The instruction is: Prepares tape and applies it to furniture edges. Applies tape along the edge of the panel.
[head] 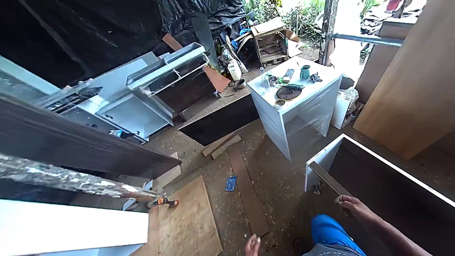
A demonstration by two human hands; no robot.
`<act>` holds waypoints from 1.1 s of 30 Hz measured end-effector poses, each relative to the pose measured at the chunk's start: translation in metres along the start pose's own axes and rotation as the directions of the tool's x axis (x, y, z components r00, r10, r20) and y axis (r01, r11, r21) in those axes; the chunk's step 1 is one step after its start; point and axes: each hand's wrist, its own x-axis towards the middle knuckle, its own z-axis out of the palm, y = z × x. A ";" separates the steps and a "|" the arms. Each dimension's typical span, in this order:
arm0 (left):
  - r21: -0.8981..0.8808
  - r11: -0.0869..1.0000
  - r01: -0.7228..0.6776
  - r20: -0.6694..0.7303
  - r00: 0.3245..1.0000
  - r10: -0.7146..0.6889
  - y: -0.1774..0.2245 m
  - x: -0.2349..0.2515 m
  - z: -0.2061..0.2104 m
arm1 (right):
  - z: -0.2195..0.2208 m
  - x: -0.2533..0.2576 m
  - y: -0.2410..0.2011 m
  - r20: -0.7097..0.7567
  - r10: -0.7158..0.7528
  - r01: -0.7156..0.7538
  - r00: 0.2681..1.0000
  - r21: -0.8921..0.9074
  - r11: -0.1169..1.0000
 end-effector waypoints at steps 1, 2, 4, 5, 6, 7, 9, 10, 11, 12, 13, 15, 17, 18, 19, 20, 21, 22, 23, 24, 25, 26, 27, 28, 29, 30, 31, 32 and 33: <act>-0.016 0.998 -0.057 -0.003 0.998 0.057 0.037 0.022 -0.015 | 0.009 0.020 -0.017 -0.024 -0.003 0.002 1.000 -0.038 0.999; -0.023 0.994 -0.104 -0.003 0.995 0.104 0.073 0.043 -0.027 | 0.017 0.043 -0.034 -0.049 -0.020 0.016 0.999 -0.087 0.996; -0.046 0.982 -0.183 0.016 0.983 0.184 0.133 0.081 -0.041 | 0.031 0.098 -0.069 -0.101 -0.084 0.064 0.991 -0.186 0.980; -0.059 0.975 -0.215 0.031 0.976 0.217 0.155 0.098 -0.042 | 0.036 0.127 -0.088 -0.117 -0.121 0.091 0.986 -0.235 0.968; -0.068 0.970 -0.234 0.051 0.970 0.238 0.173 0.115 -0.040 | 0.040 0.158 -0.107 -0.124 -0.165 0.124 0.978 -0.284 0.951; -0.072 0.967 -0.246 0.071 0.965 0.251 0.189 0.130 -0.036 | 0.044 0.190 -0.127 -0.127 -0.209 0.158 0.969 -0.327 0.932; -0.072 0.966 -0.247 0.127 0.959 0.254 0.215 0.162 -0.023 | 0.054 0.256 -0.172 -0.144 -0.306 0.221 0.941 -0.424 0.878; -0.066 0.969 -0.240 0.168 0.954 0.248 0.225 0.179 -0.016 | 0.059 0.289 -0.196 -0.145 -0.344 0.240 0.928 -0.473 0.848; -0.049 0.972 -0.229 0.207 0.950 0.234 0.232 0.198 -0.010 | 0.063 0.324 -0.217 -0.161 -0.375 0.243 0.913 -0.524 0.816; -0.025 0.976 -0.217 0.239 0.947 0.217 0.240 0.219 -0.005 | 0.067 0.360 -0.241 -0.191 -0.389 0.215 0.901 -0.582 0.784; -0.012 0.981 -0.195 0.260 0.947 0.192 0.249 0.237 0.001 | 0.071 0.391 -0.267 -0.231 -0.379 0.153 0.896 -0.641 0.752; -0.006 0.992 -0.129 0.287 0.950 0.125 0.269 0.259 0.005 | 0.082 0.440 -0.308 -0.347 -0.307 -0.040 0.886 -0.717 0.696; -0.032 0.992 -0.118 0.309 0.943 0.122 0.304 0.284 0.005 | 0.089 0.482 -0.343 -0.433 -0.230 -0.220 0.872 -0.764 0.607; -0.043 0.990 -0.132 0.321 0.937 0.138 0.322 0.296 0.003 | 0.091 0.498 -0.356 -0.455 -0.178 -0.291 0.873 -0.776 0.559; -0.053 0.987 -0.150 0.330 0.930 0.159 0.341 0.308 0.001 | 0.093 0.510 -0.365 -0.466 -0.126 -0.343 0.876 -0.784 0.517; -0.064 0.984 -0.169 0.341 0.922 0.181 0.361 0.320 0.000 | 0.095 0.518 -0.371 -0.471 -0.081 -0.378 0.878 -0.789 0.484; -0.073 0.979 -0.191 0.358 0.911 0.204 0.382 0.334 0.000 | 0.096 0.523 -0.374 -0.472 -0.050 -0.401 0.880 -0.795 0.456; -0.078 0.973 -0.215 0.381 0.896 0.228 0.403 0.349 0.000 | 0.097 0.526 -0.374 -0.470 -0.047 -0.404 0.881 -0.801 0.442; -0.082 0.966 -0.246 0.412 0.874 0.257 0.423 0.364 0.001 | 0.097 0.526 -0.370 -0.462 -0.075 -0.386 0.884 -0.809 0.443; -0.083 0.956 -0.282 0.452 0.844 0.288 0.442 0.381 0.005 | 0.098 0.524 -0.363 -0.447 -0.161 -0.339 0.880 -0.827 0.448; -0.087 0.944 -0.317 0.500 0.806 0.317 0.462 0.395 0.010 | 0.098 0.518 -0.352 -0.412 -0.320 -0.248 0.853 -0.860 0.447; -0.105 0.929 -0.354 0.552 0.757 0.351 0.482 0.406 0.015 | 0.100 0.513 -0.337 -0.348 -0.540 -0.112 0.766 -0.900 0.421; -0.143 0.908 -0.393 0.602 0.694 0.395 0.503 0.417 0.021 | 0.102 0.509 -0.325 -0.268 -0.744 0.024 0.612 -0.934 0.356; -0.193 0.883 -0.427 0.644 0.624 0.442 0.524 0.425 0.029 | 0.107 0.504 -0.320 -0.203 -0.860 0.115 0.468 -0.951 0.287; -0.246 0.855 -0.456 0.679 0.549 0.488 0.546 0.432 0.036 | 0.114 0.497 -0.320 -0.159 -0.917 0.163 0.365 -0.959 0.231; -0.291 0.829 -0.476 0.714 0.469 0.520 0.567 0.437 0.044 | 0.122 0.488 -0.322 -0.124 -0.949 0.179 0.290 -0.967 0.181; -0.342 0.808 -0.481 0.750 0.379 0.543 0.587 0.440 0.050 | 0.131 0.479 -0.324 -0.096 -0.968 0.173 0.233 -0.975 0.138; -0.404 0.786 -0.468 0.779 0.275 0.564 0.606 0.442 0.056 | 0.141 0.471 -0.326 -0.069 -0.980 0.150 0.186 -0.984 0.098; -0.477 0.762 -0.439 0.793 0.158 0.588 0.621 0.444 0.061 | 0.152 0.464 -0.327 -0.048 -0.988 0.120 0.146 -0.991 0.065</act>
